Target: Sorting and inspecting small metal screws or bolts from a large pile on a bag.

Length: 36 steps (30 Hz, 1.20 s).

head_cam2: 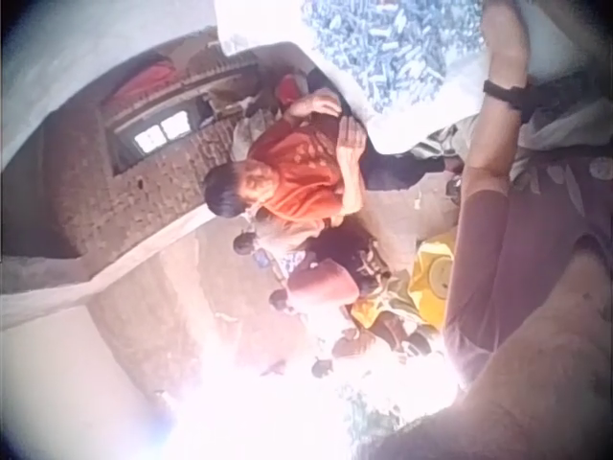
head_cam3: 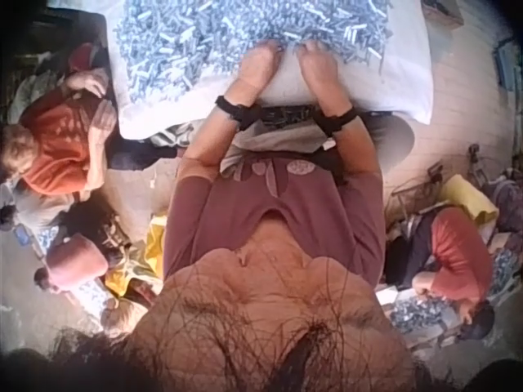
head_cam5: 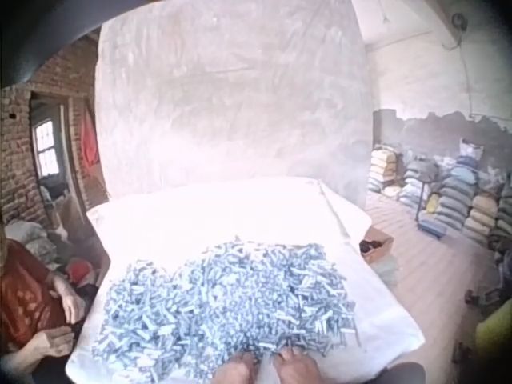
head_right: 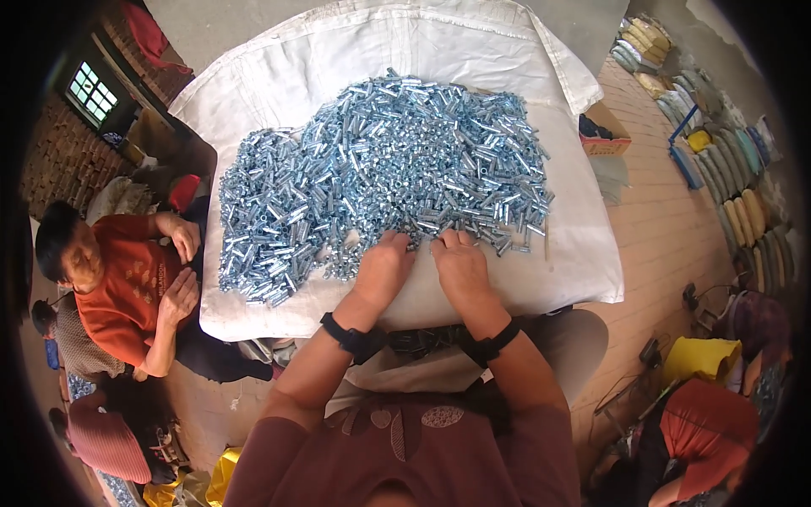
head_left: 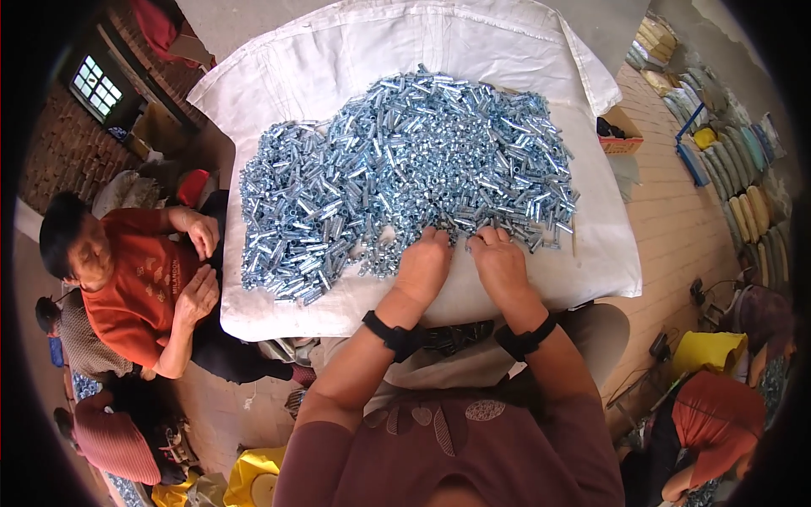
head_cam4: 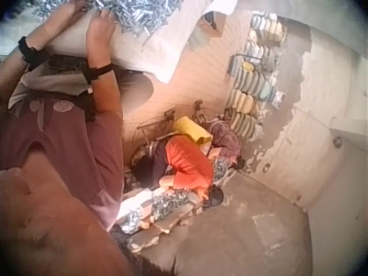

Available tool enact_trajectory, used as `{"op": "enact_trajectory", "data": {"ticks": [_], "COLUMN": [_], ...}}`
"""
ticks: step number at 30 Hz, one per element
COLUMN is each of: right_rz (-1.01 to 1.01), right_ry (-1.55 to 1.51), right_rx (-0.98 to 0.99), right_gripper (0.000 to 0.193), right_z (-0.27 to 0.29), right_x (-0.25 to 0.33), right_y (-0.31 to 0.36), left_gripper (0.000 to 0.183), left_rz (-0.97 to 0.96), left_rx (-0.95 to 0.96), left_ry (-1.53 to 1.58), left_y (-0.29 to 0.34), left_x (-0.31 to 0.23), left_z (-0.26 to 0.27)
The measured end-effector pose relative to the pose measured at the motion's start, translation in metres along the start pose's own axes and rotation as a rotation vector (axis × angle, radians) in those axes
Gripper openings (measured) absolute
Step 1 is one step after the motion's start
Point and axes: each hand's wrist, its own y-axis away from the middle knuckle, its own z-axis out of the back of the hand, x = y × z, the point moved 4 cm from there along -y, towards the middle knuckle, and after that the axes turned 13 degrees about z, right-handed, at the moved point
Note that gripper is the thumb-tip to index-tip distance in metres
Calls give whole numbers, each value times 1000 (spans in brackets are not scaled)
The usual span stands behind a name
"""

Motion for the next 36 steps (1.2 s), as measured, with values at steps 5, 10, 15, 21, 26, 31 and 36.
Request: {"op": "enact_trajectory", "data": {"ticks": [5,10,15,21,26,31,36], "right_rz": [-76,-442,-694,-762,-776,-811,-825], "right_ry": [-97,-621,-1261,-1576,-1523,-1593,-1602], "right_rx": [-8,-256,-240,-163,-178,-253,-289], "right_gripper": [13,12,19,24,24,20,15], "right_z": [5,7,8,31,32,33,40], "right_x": [-4,-14,-5,25,44,52,59], "right_y": [1,15,34,46,57,60,57], "left_gripper": [13,13,12,5,7,12,10], "left_rz": [22,14,103,677,774,708,664], "left_rx": [18,7,-5,513,533,494,442], "left_ry": [-170,-164,386,1372,1575,1528,1484], "left_y": [-8,-4,13,58,83,91,95], "left_x": [2,0,6,1,-6,-12,-12], "left_z": [-21,-17,9,21,33,40,41]}}
